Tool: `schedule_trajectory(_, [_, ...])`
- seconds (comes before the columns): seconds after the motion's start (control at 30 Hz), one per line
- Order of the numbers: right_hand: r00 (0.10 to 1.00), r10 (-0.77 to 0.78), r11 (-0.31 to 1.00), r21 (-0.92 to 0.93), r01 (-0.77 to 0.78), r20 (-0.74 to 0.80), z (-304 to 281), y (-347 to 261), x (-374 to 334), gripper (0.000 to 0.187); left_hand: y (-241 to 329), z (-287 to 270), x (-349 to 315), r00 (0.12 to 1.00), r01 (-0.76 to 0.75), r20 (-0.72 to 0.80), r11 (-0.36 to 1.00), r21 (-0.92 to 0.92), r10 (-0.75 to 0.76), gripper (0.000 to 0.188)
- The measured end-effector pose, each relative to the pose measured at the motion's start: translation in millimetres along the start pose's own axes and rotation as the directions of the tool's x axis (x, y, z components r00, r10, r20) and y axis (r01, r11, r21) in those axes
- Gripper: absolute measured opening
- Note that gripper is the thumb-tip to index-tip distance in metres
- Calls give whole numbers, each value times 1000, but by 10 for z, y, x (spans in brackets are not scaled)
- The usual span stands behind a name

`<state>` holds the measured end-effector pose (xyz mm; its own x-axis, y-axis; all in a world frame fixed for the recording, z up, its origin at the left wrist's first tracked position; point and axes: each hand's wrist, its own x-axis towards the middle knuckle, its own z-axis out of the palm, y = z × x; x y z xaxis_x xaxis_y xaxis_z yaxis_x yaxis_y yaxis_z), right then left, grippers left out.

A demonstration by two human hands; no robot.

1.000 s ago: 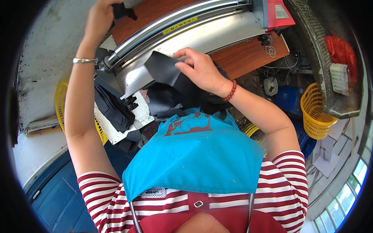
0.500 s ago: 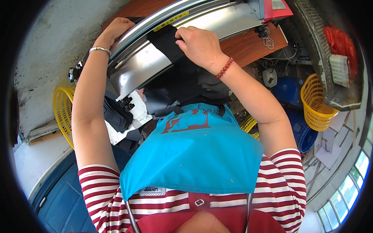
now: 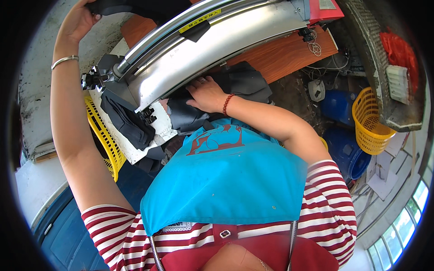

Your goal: Feeding shoe material components through a roller machine to apply glue or press them together.

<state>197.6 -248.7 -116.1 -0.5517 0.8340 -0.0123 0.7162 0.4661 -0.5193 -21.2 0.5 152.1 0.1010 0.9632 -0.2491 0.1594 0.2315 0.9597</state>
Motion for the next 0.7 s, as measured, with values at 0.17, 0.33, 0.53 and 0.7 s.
schedule_trajectory(0.17, [994,106,990,96,-107,17,156,37,109,39,168,-129,-195,981,-186,42,977,-105,191,12])
schedule_trajectory(0.33, [990,56,985,171,-34,-128,110,68,19,23,223,-147,-246,976,-197,-76,975,99,205,9])
schedule_trajectory(0.53, [960,-86,982,139,127,-268,32,44,-42,15,75,303,-419,829,-267,-317,824,499,461,47])
schedule_trajectory(0.7, [994,-109,991,-81,106,-26,-115,24,-10,16,156,181,-384,877,-302,-250,875,379,411,63])
